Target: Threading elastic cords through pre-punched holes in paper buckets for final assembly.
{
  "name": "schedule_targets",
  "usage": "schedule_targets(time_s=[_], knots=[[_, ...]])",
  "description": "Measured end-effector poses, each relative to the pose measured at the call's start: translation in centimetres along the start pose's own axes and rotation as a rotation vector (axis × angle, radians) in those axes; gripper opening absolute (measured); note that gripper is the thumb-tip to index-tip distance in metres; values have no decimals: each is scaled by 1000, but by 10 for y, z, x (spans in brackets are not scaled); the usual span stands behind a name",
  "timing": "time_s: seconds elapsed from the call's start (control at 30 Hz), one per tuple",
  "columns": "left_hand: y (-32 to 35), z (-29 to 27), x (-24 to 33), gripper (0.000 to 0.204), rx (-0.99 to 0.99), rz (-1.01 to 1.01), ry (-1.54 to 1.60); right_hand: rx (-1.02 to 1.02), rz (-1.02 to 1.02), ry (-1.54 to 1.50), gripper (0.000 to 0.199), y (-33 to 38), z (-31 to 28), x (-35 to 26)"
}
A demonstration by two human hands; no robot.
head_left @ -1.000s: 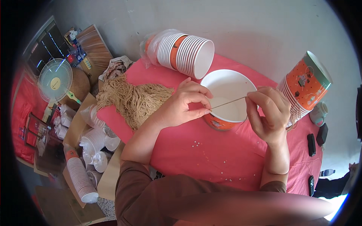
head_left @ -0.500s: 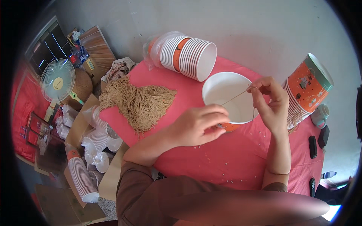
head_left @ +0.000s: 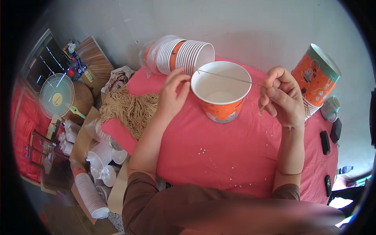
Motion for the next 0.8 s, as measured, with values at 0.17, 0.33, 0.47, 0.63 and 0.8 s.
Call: schedule_targets(time_s=[0.17, 0.33, 0.47, 0.63, 0.8], knots=[[2, -6, 36, 14, 30, 67, 73, 38, -20, 44, 13, 0, -3, 3], [20, 10, 89, 14, -184, 82, 380, 9, 21, -9, 12, -1, 0, 14], [44, 35, 93, 27, -440, -299, 822, -11, 40, -44, 14, 0, 10, 21], [62, 56, 93, 31, -633, -575, 1026, -38, 35, -110, 14, -1, 15, 24], [65, 60, 96, 29, -701, -640, 1151, -40, 42, -138, 15, -3, 10, 28]])
Point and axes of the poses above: each hand's wrist, its own y-axis away from the middle knuckle, its own z-axis out of the palm, x = y × z, the point moved 7 cm from there along -y, towards the middle knuckle, and after that the axes turned 4 degrees about x, right-handed, at the moved point
